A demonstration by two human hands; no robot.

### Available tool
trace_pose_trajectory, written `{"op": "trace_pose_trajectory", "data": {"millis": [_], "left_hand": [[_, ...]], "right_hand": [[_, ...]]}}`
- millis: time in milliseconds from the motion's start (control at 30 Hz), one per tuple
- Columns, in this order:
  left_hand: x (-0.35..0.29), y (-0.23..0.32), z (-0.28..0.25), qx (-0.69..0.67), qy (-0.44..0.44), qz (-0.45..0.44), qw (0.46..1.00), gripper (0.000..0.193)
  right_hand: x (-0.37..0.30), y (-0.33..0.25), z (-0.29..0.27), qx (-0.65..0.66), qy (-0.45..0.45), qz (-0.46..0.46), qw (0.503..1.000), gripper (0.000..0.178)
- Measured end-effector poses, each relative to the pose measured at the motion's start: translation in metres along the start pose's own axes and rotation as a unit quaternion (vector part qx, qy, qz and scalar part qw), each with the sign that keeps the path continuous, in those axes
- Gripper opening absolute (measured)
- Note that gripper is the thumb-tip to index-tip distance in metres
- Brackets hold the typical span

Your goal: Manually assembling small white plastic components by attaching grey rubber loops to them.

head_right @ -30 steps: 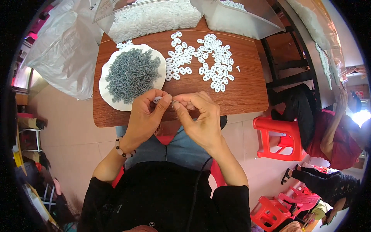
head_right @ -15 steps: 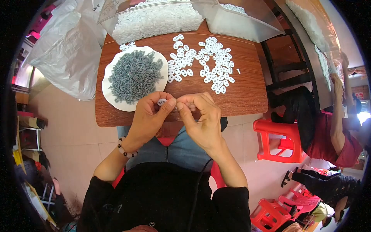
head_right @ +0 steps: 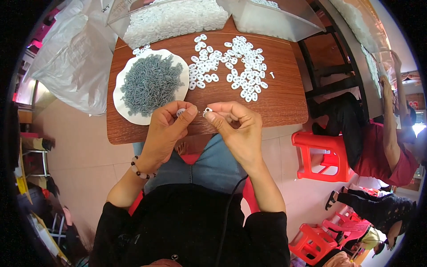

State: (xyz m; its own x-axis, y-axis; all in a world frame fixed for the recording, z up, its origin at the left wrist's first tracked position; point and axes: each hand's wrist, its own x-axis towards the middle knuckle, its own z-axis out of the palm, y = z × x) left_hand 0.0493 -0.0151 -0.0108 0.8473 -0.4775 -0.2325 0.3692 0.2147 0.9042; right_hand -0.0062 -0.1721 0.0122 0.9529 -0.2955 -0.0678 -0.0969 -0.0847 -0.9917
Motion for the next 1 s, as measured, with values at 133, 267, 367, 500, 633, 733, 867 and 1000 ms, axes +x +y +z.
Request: {"op": "trace_pose_trajectory", "data": {"millis": [133,267,367,500,633,733,867,1000], "left_hand": [[0.0003,-0.0009,-0.0004,0.024,0.001,0.002,1.0,0.021],[0.0013,-0.0027,0.0004,0.047,-0.005,0.012,0.999,0.021],[0.0018,-0.0046,0.0005,0.06,-0.008,0.02,0.998,0.021],[0.0018,-0.0051,0.0002,0.065,-0.011,0.018,0.998,0.021],[0.0014,-0.0026,0.0003,0.065,-0.011,0.008,0.998,0.021],[0.0006,-0.0023,0.0008,0.057,-0.012,0.01,0.998,0.021],[-0.0001,-0.0009,0.0012,0.059,-0.016,0.002,0.998,0.023],[-0.0007,-0.0035,0.002,0.057,-0.015,0.004,0.998,0.022]], "right_hand": [[0.0015,0.0024,-0.0044,-0.005,-0.015,-0.008,1.0,0.014],[0.0003,-0.0007,-0.0049,0.012,-0.009,-0.004,1.0,0.012],[-0.001,-0.0016,-0.0048,-0.024,0.005,-0.016,1.0,0.011],[-0.0024,-0.0027,-0.0043,-0.027,0.002,-0.014,1.0,0.011],[-0.0027,-0.0012,-0.003,-0.023,0.007,-0.014,1.0,0.011],[-0.0026,-0.0012,-0.0029,-0.038,0.002,-0.023,0.999,0.01],[-0.003,-0.0011,-0.0013,-0.033,0.004,-0.027,0.999,0.009],[-0.0034,-0.0001,0.0002,-0.043,0.003,-0.034,0.999,0.009]]}}
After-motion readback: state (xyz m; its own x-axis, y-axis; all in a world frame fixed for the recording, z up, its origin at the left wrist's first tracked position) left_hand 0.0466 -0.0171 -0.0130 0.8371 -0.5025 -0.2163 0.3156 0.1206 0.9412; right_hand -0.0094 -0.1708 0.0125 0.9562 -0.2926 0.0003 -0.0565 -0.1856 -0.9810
